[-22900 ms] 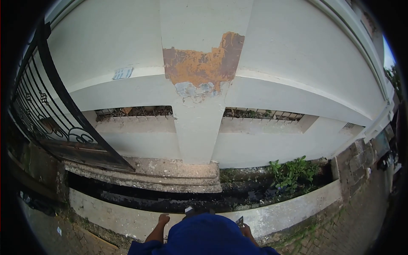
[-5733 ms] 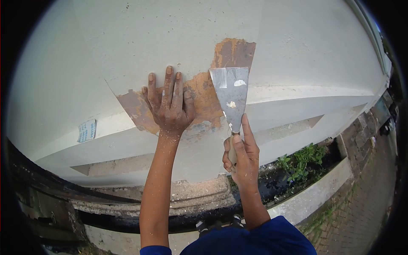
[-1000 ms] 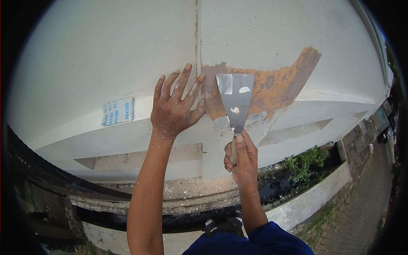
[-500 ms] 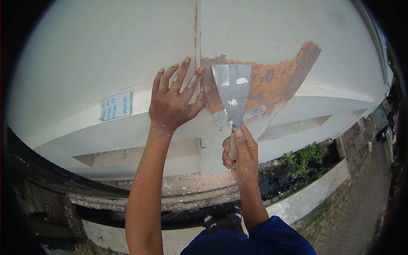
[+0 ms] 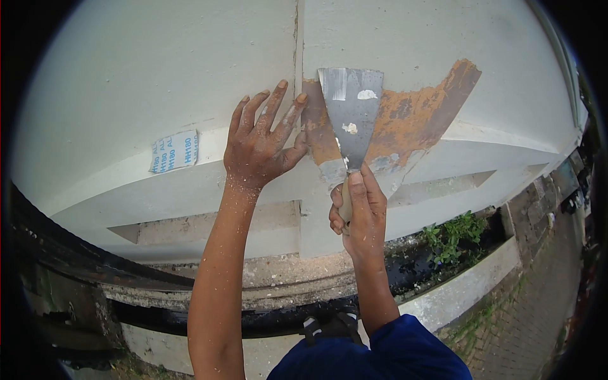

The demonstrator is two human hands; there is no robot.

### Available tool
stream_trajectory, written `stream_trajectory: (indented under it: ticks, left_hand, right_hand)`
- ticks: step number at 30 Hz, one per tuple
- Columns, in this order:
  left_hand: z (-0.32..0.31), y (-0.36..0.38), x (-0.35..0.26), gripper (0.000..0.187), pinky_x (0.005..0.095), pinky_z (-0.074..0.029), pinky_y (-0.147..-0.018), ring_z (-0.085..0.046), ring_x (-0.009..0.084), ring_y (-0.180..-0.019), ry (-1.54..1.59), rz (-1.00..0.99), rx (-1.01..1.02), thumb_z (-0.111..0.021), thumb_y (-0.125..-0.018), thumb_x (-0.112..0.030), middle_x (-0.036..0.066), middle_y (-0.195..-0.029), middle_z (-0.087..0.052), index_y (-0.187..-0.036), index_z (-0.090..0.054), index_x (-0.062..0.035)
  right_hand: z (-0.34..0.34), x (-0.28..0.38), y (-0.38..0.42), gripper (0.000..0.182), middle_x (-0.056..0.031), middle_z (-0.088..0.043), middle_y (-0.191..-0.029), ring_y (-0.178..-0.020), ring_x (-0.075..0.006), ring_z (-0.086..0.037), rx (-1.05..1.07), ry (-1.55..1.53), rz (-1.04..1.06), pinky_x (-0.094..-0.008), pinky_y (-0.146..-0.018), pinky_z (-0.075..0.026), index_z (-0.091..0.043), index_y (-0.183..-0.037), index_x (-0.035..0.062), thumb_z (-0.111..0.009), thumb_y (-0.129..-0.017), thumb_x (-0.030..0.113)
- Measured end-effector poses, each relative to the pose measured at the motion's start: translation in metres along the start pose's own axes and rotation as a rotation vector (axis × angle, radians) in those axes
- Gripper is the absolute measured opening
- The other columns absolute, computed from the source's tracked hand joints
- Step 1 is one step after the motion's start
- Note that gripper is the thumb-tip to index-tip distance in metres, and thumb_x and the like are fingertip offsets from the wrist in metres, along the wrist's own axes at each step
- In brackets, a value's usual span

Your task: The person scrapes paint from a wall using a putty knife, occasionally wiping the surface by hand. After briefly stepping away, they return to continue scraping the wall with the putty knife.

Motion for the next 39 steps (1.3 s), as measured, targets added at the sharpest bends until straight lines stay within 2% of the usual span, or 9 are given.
stream_trajectory:
  ticks: [5,8,11,14,23,28,39]
  left_hand:
    - [-0.001,0.000,0.000,0.056,0.0434,-0.044,-0.099,-0.054,0.0258,-0.114,-0.017,-0.011,-0.022,-0.070,-0.073,-0.028,0.005,-0.134,-0.054,-0.126,-0.059,-0.0164]
    - [-0.005,0.002,0.003,0.055,0.0448,-0.043,-0.099,-0.054,0.0237,-0.113,0.010,0.032,0.006,-0.070,-0.074,-0.033,0.003,-0.136,-0.052,-0.127,-0.058,-0.0265]
    - [-0.007,0.003,0.004,0.053,0.0446,-0.043,-0.099,-0.054,0.0235,-0.112,0.007,0.022,-0.025,-0.069,-0.074,-0.033,0.003,-0.136,-0.052,-0.126,-0.059,-0.0262]
    - [-0.001,0.000,0.001,0.057,0.0430,-0.045,-0.098,-0.056,0.0250,-0.111,-0.009,-0.012,-0.026,-0.071,-0.071,-0.028,0.006,-0.135,-0.053,-0.125,-0.059,-0.0154]
    - [-0.001,0.000,0.000,0.059,0.0425,-0.045,-0.097,-0.057,0.0247,-0.108,-0.016,-0.011,-0.005,-0.072,-0.070,-0.027,0.006,-0.135,-0.054,-0.127,-0.057,-0.0146]
    - [-0.002,0.001,0.000,0.057,0.0419,-0.046,-0.096,-0.058,0.0253,-0.107,-0.003,-0.019,-0.018,-0.071,-0.073,-0.028,0.007,-0.134,-0.055,-0.126,-0.057,-0.0132]
    - [-0.001,-0.001,0.002,0.055,0.0409,-0.046,-0.095,-0.058,0.0259,-0.106,0.012,-0.036,-0.003,-0.070,-0.075,-0.027,0.007,-0.133,-0.055,-0.126,-0.057,-0.0108]
  right_hand:
    - [0.013,-0.014,0.014,0.042,0.0016,-0.046,-0.064,-0.043,-0.0024,-0.038,-0.005,0.016,-0.036,-0.0172,-0.038,-0.032,-0.044,-0.137,0.0056,-0.044,-0.101,0.028]
    - [0.002,-0.001,0.000,0.042,0.0014,-0.046,-0.064,-0.043,-0.0026,-0.038,0.020,-0.024,-0.055,-0.0171,-0.037,-0.032,-0.045,-0.136,0.0054,-0.044,-0.101,0.028]
    - [0.005,0.000,0.009,0.042,0.0013,-0.046,-0.064,-0.043,-0.0028,-0.039,0.014,-0.051,-0.067,-0.0171,-0.037,-0.032,-0.045,-0.136,0.0053,-0.044,-0.101,0.029]
    - [0.009,-0.009,0.012,0.042,0.0011,-0.046,-0.064,-0.043,-0.0029,-0.039,0.004,-0.029,-0.065,-0.0171,-0.037,-0.032,-0.045,-0.136,0.0051,-0.044,-0.101,0.029]
    - [0.008,-0.012,0.012,0.044,-0.0005,-0.048,-0.066,-0.042,-0.0046,-0.040,0.002,-0.011,-0.028,-0.0191,-0.035,-0.033,-0.042,-0.137,0.0042,-0.045,-0.100,0.029]
    - [0.008,-0.005,0.013,0.044,0.0007,-0.047,-0.065,-0.043,-0.0034,-0.039,0.010,-0.075,-0.089,-0.0170,-0.037,-0.032,-0.043,-0.138,0.0056,-0.045,-0.100,0.029]
    - [0.014,-0.010,0.009,0.041,0.0001,-0.048,-0.063,-0.041,-0.0034,-0.038,0.004,-0.073,-0.045,-0.0183,-0.035,-0.031,-0.048,-0.133,0.0051,-0.044,-0.100,0.030]
Point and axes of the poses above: each hand's wrist, its own y-axis away from the middle knuckle, its own z-axis out of the back of the hand, x = y × z, the point moved 3 cm from there along -y, towards the middle knuckle
